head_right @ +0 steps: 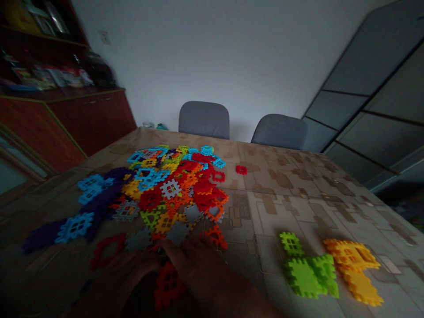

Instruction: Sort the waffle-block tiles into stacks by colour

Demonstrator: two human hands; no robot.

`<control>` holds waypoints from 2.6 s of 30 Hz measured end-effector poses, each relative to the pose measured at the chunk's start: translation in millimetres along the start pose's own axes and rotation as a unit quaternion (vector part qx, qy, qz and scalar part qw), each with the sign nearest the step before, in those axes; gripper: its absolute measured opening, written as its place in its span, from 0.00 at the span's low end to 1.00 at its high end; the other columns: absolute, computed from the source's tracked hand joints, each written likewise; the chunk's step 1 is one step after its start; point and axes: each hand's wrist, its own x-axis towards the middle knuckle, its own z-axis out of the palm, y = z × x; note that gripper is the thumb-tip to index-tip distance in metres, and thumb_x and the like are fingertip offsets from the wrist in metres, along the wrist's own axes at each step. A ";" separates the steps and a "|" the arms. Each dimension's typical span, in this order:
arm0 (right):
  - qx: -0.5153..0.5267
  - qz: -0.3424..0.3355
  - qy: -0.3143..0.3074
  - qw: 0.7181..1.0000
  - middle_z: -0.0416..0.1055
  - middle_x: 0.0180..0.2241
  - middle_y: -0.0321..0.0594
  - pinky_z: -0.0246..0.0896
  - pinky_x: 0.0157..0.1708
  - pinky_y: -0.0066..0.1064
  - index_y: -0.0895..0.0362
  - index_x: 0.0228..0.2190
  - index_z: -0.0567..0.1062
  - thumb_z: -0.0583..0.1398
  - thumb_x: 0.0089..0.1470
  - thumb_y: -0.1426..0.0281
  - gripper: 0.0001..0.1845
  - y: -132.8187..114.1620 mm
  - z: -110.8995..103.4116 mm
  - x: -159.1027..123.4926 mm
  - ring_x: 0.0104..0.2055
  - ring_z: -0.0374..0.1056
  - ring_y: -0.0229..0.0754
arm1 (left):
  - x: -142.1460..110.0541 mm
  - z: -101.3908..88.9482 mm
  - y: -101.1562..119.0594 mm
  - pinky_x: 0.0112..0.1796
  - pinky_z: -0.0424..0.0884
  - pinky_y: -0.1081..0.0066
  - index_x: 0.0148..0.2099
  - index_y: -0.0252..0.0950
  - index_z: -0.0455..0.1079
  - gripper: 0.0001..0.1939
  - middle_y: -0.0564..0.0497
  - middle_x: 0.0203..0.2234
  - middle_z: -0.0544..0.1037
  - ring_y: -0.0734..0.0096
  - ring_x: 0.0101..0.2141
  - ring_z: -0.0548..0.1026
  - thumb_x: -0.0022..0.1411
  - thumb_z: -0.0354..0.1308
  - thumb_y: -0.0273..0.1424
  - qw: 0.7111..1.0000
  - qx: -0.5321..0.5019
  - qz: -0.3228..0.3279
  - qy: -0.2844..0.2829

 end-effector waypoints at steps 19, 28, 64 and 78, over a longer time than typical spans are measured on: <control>-0.027 0.112 0.198 0.973 0.78 0.41 0.41 0.69 0.41 0.36 0.53 0.46 0.77 0.62 0.56 0.78 0.16 51.2 -32.2 1.5 0.42 0.73 0.46 | 22.1 0.0 6.7 0.40 0.74 0.67 0.58 0.39 0.63 0.33 0.48 0.43 0.84 0.59 0.39 0.81 0.62 0.60 0.57 0.993 0.066 0.084 0.041; -0.115 0.237 0.214 0.941 0.75 0.51 0.54 0.62 0.52 0.53 0.58 0.60 0.68 0.68 0.53 0.71 0.34 70.6 -41.2 5.5 0.55 0.67 0.62 | 17.8 4.7 8.8 0.43 0.75 0.65 0.61 0.37 0.61 0.40 0.46 0.44 0.83 0.57 0.41 0.80 0.55 0.69 0.52 0.996 0.047 0.076 0.027; -0.006 0.109 0.238 0.965 0.79 0.39 0.42 0.70 0.41 0.36 0.55 0.41 0.79 0.57 0.56 0.80 0.15 93.8 -39.4 13.5 0.39 0.75 0.45 | 43.6 -16.2 -56.4 0.50 0.74 0.66 0.55 0.45 0.73 0.14 0.52 0.50 0.81 0.63 0.49 0.79 0.73 0.50 0.32 0.999 -0.031 0.005 0.004; -0.025 0.066 0.251 0.965 0.79 0.44 0.41 0.66 0.49 0.40 0.54 0.44 0.78 0.58 0.54 0.84 0.20 92.6 -27.9 17.9 0.47 0.72 0.47 | 190.6 34.9 -62.2 0.53 0.70 0.50 0.46 0.35 0.75 0.05 0.48 0.45 0.80 0.58 0.49 0.77 0.68 0.62 0.25 0.992 -0.043 0.101 -0.058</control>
